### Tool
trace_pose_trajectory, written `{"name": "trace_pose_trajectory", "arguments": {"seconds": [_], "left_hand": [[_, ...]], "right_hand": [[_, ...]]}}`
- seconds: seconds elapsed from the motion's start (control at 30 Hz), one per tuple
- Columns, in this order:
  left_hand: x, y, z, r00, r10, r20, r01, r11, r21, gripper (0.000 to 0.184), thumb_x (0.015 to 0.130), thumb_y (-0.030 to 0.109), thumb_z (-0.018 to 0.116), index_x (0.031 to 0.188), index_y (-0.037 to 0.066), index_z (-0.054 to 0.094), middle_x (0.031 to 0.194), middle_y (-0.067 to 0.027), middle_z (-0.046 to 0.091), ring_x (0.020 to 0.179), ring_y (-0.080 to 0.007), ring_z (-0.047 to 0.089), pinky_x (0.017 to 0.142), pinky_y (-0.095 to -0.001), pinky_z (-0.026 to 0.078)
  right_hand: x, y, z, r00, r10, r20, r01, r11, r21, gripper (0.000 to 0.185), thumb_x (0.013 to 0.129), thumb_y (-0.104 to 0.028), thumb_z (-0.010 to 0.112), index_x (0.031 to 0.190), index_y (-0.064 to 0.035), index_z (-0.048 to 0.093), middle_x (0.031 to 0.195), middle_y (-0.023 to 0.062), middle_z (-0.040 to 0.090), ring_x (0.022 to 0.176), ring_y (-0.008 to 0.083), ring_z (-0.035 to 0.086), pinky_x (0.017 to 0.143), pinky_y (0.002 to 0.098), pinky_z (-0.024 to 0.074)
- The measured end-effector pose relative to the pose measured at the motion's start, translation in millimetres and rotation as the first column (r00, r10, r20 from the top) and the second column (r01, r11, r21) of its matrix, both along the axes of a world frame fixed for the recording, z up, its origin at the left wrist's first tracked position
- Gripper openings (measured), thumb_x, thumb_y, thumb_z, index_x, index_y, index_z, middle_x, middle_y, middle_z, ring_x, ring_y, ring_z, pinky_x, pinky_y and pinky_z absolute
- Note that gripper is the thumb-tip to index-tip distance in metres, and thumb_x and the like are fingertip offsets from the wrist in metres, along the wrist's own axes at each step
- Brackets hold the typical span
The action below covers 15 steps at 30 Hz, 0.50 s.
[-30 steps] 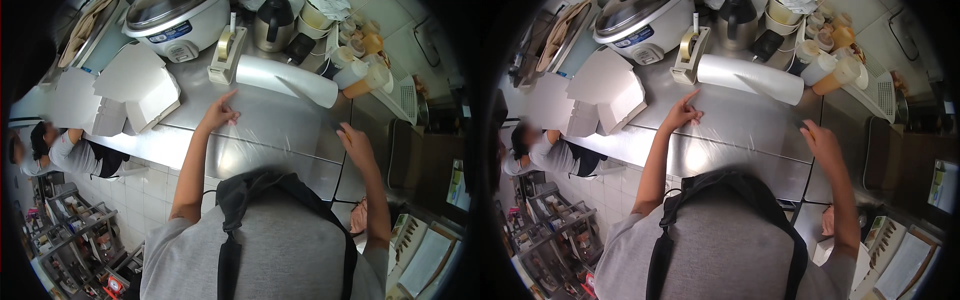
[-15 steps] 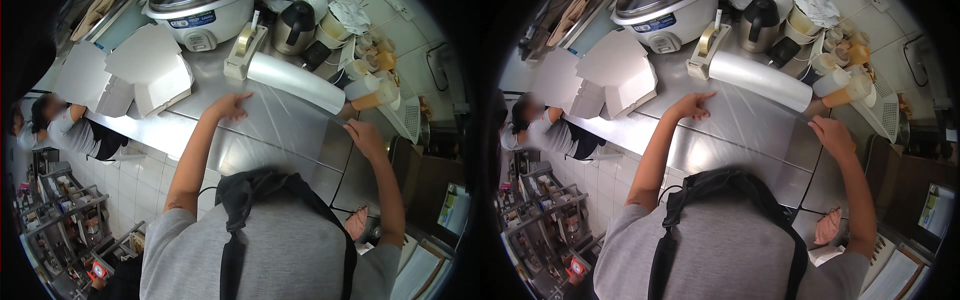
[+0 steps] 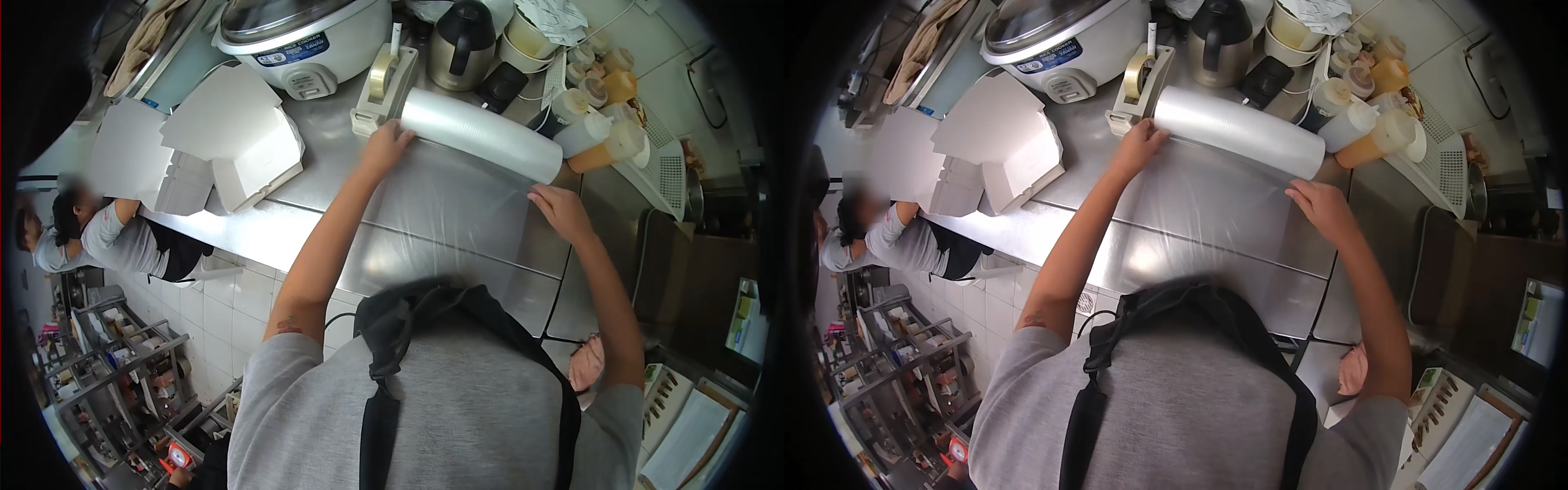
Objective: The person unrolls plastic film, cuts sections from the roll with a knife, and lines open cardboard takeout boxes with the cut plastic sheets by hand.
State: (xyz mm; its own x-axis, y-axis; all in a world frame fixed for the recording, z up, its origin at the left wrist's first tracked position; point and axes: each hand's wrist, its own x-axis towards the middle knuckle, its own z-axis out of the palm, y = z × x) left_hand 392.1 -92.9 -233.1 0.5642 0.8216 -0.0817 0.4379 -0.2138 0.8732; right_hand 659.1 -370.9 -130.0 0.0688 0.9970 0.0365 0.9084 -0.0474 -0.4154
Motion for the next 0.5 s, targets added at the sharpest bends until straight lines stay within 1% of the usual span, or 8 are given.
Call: {"name": "trace_pose_trajectory", "arguments": {"seconds": [0.07,0.17,0.27,0.3,0.37,0.4,0.47,0.5], "left_hand": [[5.9,-8.0,17.7,0.997,0.005,0.082,0.005,0.992,-0.123,0.029,0.094,0.02,0.063,0.111,-0.003,0.059,0.09,-0.0059,0.066,0.081,-0.0127,0.063,0.068,-0.0296,0.054],[14.1,0.6,-4.9,0.985,0.037,0.166,-0.027,0.998,-0.063,0.027,0.094,0.018,0.063,0.112,-0.003,0.058,0.092,-0.0071,0.067,0.082,-0.0115,0.063,0.068,-0.0293,0.054],[16.4,-0.3,7.9,0.994,0.07,0.089,-0.07,0.998,-0.001,0.027,0.091,0.014,0.065,0.112,-0.002,0.058,0.095,-0.0123,0.069,0.084,-0.0177,0.067,0.07,-0.0312,0.055],[13.5,-2.1,6.4,0.996,0.075,0.05,-0.08,0.99,0.113,0.03,0.09,0.016,0.066,0.112,-0.002,0.058,0.095,-0.0144,0.069,0.084,-0.021,0.067,0.071,-0.0327,0.055],[6.5,-11.3,1.8,0.995,0.093,-0.027,-0.079,0.938,0.336,0.034,0.086,0.018,0.07,0.112,-0.002,0.058,0.096,-0.0187,0.069,0.084,-0.0277,0.068,0.072,-0.0357,0.054],[3.9,-22.2,4.8,0.98,0.146,-0.138,-0.084,0.922,0.378,0.036,0.085,0.021,0.071,0.11,-0.001,0.059,0.096,-0.0194,0.069,0.084,-0.0304,0.068,0.073,-0.0374,0.054],[-5.7,-48.9,13.4,0.9,0.259,-0.351,-0.075,0.884,0.461,0.039,0.081,0.027,0.074,0.107,0.0,0.062,0.095,-0.021,0.069,0.084,-0.0357,0.067,0.073,-0.0406,0.053],[-10.8,-54.0,10.3,0.897,0.249,-0.366,-0.079,0.903,0.421,0.04,0.081,0.03,0.074,0.104,0.0,0.063,0.093,-0.0203,0.07,0.083,-0.0358,0.068,0.073,-0.0413,0.053]], "right_hand": [[13.4,12.1,-8.4,0.999,0.043,0.002,-0.043,0.999,0.026,0.024,0.094,-0.027,0.06,0.098,-0.003,0.062,0.081,0.019,0.063,0.076,0.0386,0.06,0.067,0.0447,0.0467],[20.9,23.4,-10.6,0.999,0.036,-0.028,-0.035,0.999,0.04,0.024,0.094,-0.027,0.061,0.098,-0.0027,0.062,0.082,0.0188,0.063,0.075,0.0385,0.06,0.069,0.0453,0.0464],[24.2,24.1,-9.0,0.999,0.039,0.013,-0.039,0.999,-0.019,0.024,0.094,-0.026,0.061,0.099,-0.002,0.063,0.085,0.0185,0.065,0.081,0.0376,0.061,0.072,0.0443,0.0467],[23.6,22.4,-11.1,0.998,0.055,-0.002,-0.055,0.998,0.013,0.025,0.094,-0.025,0.061,0.1,-0.0016,0.063,0.087,0.0185,0.065,0.083,0.0373,0.061,0.074,0.0439,0.0468],[21.4,17.1,-17.7,0.996,0.084,-0.031,-0.081,0.994,0.079,0.025,0.094,-0.025,0.061,0.101,-0.0009,0.064,0.09,0.0185,0.066,0.087,0.0366,0.061,0.076,0.043,0.047],[22.3,15.4,-20.1,0.996,0.085,-0.037,-0.082,0.992,0.091,0.026,0.094,-0.025,0.061,0.101,-0.0004,0.064,0.091,0.0184,0.066,0.088,0.0364,0.061,0.077,0.0425,0.0471],[22.4,11.2,-25.7,0.994,0.091,-0.057,-0.084,0.99,0.113,0.026,0.094,-0.025,0.061,0.102,0.0005,0.064,0.093,0.0183,0.066,0.091,0.0359,0.06,0.078,0.0413,0.0473],[21.3,10.9,-24.8,0.995,0.06,-0.084,-0.053,0.995,0.079,0.027,0.094,-0.025,0.061,0.102,0.0007,0.063,0.092,0.0186,0.066,0.09,0.0365,0.06,0.077,0.0416,0.0474]]}}
